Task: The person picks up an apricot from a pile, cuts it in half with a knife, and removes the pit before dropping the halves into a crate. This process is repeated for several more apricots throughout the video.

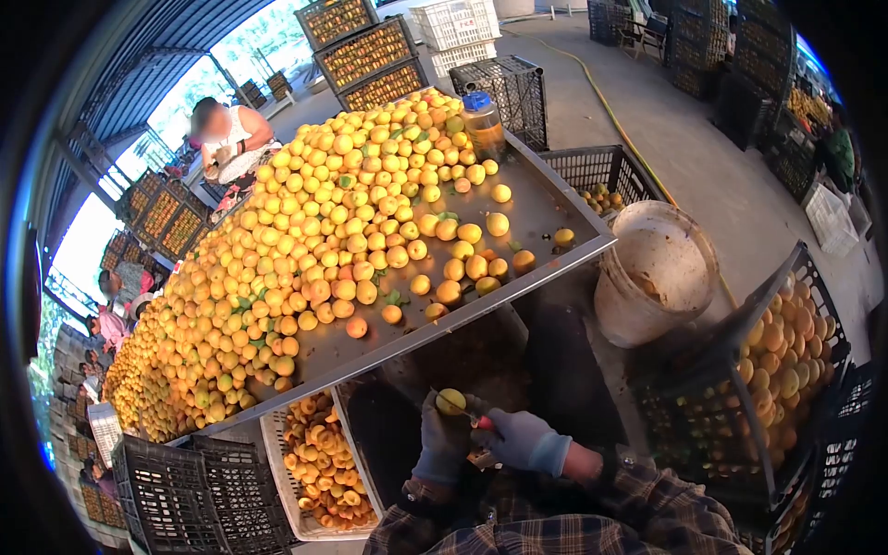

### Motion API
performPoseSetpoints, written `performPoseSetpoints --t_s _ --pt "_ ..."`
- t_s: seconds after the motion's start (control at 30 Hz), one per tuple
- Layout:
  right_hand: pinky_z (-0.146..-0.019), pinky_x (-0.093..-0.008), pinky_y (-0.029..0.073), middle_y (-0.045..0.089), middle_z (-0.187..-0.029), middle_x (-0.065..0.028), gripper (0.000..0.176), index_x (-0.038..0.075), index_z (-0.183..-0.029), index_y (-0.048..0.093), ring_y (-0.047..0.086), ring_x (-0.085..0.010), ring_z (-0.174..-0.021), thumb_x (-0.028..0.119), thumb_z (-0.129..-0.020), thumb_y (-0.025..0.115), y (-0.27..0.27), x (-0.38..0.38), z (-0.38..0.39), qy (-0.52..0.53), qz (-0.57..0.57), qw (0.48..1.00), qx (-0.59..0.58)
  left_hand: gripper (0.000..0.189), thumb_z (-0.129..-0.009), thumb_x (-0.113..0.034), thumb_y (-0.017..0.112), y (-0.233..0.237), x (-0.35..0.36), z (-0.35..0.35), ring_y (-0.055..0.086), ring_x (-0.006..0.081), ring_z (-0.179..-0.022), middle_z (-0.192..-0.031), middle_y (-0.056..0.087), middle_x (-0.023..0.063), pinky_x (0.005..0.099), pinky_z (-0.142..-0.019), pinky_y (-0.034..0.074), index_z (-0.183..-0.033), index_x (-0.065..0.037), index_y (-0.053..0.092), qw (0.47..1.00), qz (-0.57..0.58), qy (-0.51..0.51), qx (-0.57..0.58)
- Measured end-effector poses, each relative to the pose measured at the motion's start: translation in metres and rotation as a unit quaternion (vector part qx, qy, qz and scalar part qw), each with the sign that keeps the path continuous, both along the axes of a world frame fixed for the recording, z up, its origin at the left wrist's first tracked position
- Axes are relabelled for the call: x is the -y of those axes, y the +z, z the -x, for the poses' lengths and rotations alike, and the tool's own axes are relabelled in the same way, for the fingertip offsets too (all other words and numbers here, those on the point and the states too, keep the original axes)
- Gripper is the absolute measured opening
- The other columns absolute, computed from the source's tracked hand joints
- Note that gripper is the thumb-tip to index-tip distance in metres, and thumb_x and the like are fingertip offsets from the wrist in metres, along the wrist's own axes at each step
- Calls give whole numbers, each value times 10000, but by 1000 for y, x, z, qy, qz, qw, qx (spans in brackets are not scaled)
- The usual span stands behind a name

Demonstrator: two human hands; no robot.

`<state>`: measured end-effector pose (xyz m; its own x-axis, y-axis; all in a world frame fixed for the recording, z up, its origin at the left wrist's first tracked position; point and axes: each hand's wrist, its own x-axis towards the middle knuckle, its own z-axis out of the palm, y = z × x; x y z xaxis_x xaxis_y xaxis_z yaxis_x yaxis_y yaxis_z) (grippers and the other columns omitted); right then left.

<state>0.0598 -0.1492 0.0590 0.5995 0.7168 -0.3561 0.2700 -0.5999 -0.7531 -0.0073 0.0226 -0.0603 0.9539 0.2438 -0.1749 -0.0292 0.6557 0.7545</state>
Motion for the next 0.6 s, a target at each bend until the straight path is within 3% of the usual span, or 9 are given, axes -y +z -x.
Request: performPoseSetpoints --t_s 0.03,0.07,0.13,0.17,0.23,0.27,0.33,0.47,0.6 --pt "-748 -462 526 679 -907 -222 436 58 -1126 587 662 -404 -843 446 -927 583 4 0 -3 -2 3 1000 2 502 -1017 -448 330 26 1 -5 599 243 -1043 -1108 614 146 364 -923 494 -1189 -40 566 951 288 -98 56" --pt "-738 -453 531 684 -901 -209 461 75 -1163 573 669 -393 -830 461 -912 601 7 0 -5 -31 -42 997 61 502 -1017 -448 330 55 13 -6 599 243 -1043 -1108 614 146 364 -923 494 -1189 -40 566 950 291 -101 56" --pt "-729 -445 537 690 -896 -195 492 92 -1200 558 675 -382 -817 475 -898 619 12 -1 -12 -65 -85 987 121 447 -1028 -386 386 105 33 -3 602 218 -1059 -1147 615 103 367 -983 466 -1234 -13 520 973 -197 -15 -120" --pt "-728 -436 539 692 -900 -186 502 102 -1206 557 677 -375 -823 480 -884 634 13 -3 -17 -37 -73 988 132 447 -1028 -386 386 94 31 -6 602 218 -1059 -1147 615 103 367 -983 466 -1234 -13 520 973 -196 -17 -118" --pt "-727 -427 541 695 -905 -176 514 111 -1213 556 679 -368 -829 484 -871 648 8 -6 -22 -5 -61 988 143 459 -1037 -400 364 78 22 -12 601 198 -1056 -1161 614 115 348 -938 494 -1193 -19 567 968 189 -92 -140" --pt "-723 -424 541 692 -901 -171 518 116 -1220 565 675 -369 -820 451 -844 688 3 -4 -22 -1 -76 987 144 459 -1037 -400 364 72 20 -6 601 198 -1056 -1161 614 115 348 -938 494 -1193 -19 567 968 189 -89 -139" --pt "-720 -421 542 689 -897 -166 529 121 -1227 573 671 -371 -811 418 -818 727 -2 1 -22 3 -90 986 142 478 -1038 -414 361 96 22 5 621 191 -1000 -1157 616 111 322 -879 523 -1222 -19 559 975 -123 -128 -136" --pt "-729 -411 536 693 -926 -152 526 112 -1207 557 675 -352 -828 479 -847 665 6 7 -28 85 -102 975 178 422 -1027 -410 402 93 26 10 658 185 -873 -1026 650 80 290 -761 555 -1138 -55 602 974 -75 -120 -179" --pt "-662 -403 533 688 -876 -137 477 94 -1169 568 670 -344 -774 418 -837 681 16 9 -28 121 -124 963 206 388 -1024 -402 417 65 32 5 651 166 -873 -1016 650 64 265 -731 543 -1080 -69 607 956 184 -137 -182"
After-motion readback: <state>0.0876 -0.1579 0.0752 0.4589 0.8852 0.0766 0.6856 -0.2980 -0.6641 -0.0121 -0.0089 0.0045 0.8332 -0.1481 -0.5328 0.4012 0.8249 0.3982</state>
